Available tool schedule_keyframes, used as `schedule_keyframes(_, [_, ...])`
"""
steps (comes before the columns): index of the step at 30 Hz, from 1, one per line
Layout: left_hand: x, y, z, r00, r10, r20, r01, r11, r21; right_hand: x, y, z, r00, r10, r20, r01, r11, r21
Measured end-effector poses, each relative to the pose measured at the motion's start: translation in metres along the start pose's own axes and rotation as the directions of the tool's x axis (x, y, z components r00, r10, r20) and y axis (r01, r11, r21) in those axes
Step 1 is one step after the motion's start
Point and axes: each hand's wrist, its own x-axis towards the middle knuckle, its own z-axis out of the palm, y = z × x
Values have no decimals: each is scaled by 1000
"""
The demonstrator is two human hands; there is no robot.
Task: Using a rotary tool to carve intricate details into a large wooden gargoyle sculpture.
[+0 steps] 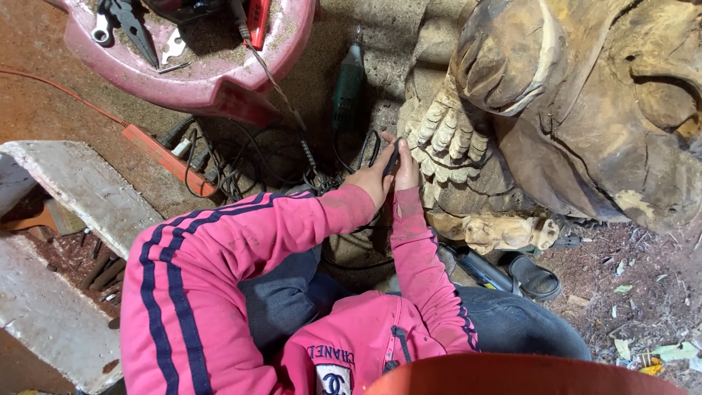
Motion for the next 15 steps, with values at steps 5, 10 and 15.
schedule_keyframes(5, [2,-2,4,1000,8,-10,-8,1000,-23,26,28,-18,997,-20,81,20,1000,5])
schedule_keyframes(10, [8,-2,4,999,37,-12,-37,999,15,20,24,-16,999,-40,37,39,999,21])
schedule_keyframes(15, [-6,2,-7,1000,17,0,-17,1000,-13,32,28,-19,991,-33,129,35,999,-8])
